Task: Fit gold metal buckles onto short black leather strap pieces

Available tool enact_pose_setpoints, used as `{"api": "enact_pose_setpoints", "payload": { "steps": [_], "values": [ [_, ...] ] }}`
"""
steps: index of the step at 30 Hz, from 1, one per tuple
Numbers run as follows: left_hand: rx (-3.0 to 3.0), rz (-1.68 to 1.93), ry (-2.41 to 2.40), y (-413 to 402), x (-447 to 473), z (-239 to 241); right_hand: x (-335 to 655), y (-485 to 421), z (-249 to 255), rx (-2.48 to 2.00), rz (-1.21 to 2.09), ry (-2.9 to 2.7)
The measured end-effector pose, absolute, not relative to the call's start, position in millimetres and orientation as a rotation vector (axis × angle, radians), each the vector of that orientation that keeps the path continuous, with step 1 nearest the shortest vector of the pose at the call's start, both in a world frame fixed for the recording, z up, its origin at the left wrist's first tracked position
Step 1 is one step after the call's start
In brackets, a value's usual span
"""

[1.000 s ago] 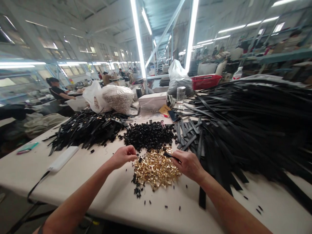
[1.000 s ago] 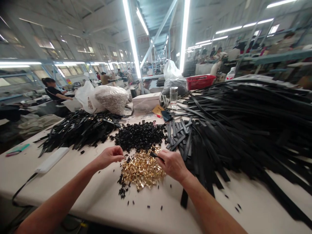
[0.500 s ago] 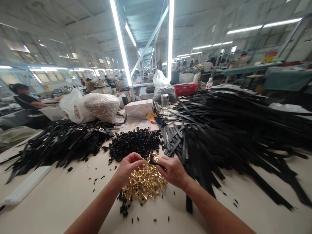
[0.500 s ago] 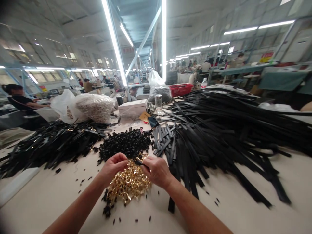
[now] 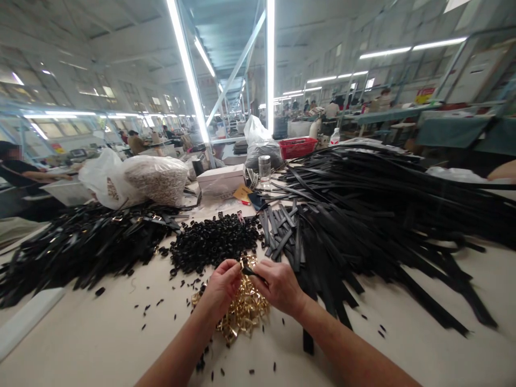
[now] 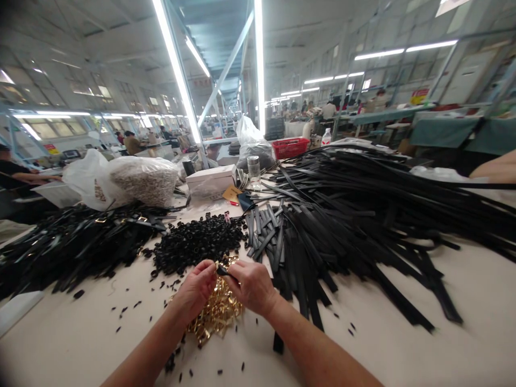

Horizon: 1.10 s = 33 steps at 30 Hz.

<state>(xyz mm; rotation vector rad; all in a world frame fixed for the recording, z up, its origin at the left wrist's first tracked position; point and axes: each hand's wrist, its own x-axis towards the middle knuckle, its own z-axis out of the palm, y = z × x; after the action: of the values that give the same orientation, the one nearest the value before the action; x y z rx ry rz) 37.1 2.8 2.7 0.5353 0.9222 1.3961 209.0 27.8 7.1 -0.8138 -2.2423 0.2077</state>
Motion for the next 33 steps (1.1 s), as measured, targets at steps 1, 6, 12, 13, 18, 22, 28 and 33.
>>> {"api": "enact_pose_setpoints", "payload": {
  "steps": [1,6,12,13,18,22,28,33],
  "values": [
    [0.509,1.373,0.905,1.9,37.5,2.6,208.9,27.9,6.7,-0.822,0.208,-2.244],
    [0.491,1.306,0.852,-1.0,38.3,4.1,209.2,29.1,5.7,-0.812,0.223,-2.255],
    [0.422,1.251,0.82,-2.4,37.1,6.6,210.4,29.1,6.4,-0.795,0.21,-2.254],
    [0.396,1.236,0.805,-2.9,36.4,6.5,210.4,28.7,6.7,-0.791,0.205,-2.25],
    [0.367,1.2,0.797,-3.7,33.6,4.5,209.4,28.0,7.4,-0.757,0.201,-2.241],
    [0.511,1.284,0.918,-1.4,36.0,3.7,208.7,29.4,5.7,-0.759,0.183,-2.241],
    [0.653,1.392,0.987,-1.4,40.9,4.9,207.8,28.7,3.6,-0.776,0.18,-2.262],
    [0.702,1.319,0.952,-3.8,42.6,5.9,207.2,28.1,2.7,-0.777,0.178,-2.264]
  ]
}}
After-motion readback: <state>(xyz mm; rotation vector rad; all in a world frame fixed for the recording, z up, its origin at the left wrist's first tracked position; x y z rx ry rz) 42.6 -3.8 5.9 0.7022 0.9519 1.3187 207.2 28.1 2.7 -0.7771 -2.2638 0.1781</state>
